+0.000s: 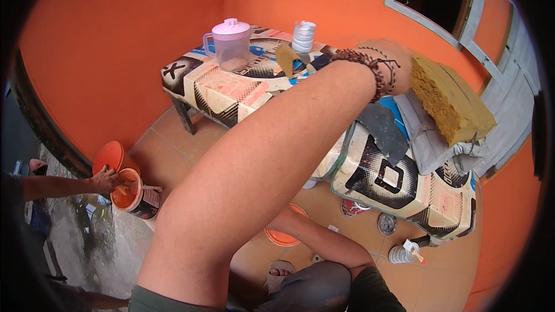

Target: The person scoops orange paint from a bucket into a larger orange bucket using a small cup, then stirs the paint with a wooden stick. The person closes the paint bucket with a lid and picks up a paintbrush.

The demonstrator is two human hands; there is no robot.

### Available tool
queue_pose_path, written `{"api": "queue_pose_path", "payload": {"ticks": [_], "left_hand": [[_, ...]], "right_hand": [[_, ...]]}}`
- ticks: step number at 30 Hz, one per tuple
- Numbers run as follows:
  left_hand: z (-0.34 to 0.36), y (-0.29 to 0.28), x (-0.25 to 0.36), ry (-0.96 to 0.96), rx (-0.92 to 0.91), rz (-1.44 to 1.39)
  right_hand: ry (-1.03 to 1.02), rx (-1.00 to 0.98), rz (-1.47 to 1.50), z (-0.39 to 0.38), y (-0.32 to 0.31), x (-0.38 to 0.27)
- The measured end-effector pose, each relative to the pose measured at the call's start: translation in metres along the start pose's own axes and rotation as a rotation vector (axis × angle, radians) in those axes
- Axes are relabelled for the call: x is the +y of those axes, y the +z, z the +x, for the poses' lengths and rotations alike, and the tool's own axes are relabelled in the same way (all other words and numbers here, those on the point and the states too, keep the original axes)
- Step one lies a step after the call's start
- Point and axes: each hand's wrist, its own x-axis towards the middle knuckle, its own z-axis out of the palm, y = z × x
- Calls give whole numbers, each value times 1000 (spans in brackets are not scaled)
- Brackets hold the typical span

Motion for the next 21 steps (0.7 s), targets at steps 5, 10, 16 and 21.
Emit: {"api": "queue_pose_path", "payload": {"ticks": [5,10,16,21], "left_hand": [[-55,52,44,120,-3,-82],[-133,110,94,185,-131,-384],[-158,202,166,513,108,-636],[-148,237,176,533,40,-715]], "right_hand": [[266,-8,364,-31,-35,40],[179,73,87,-2,-27,0],[213,48,63,1,-34,-6],[201,58,101,1,-34,-2]]}}
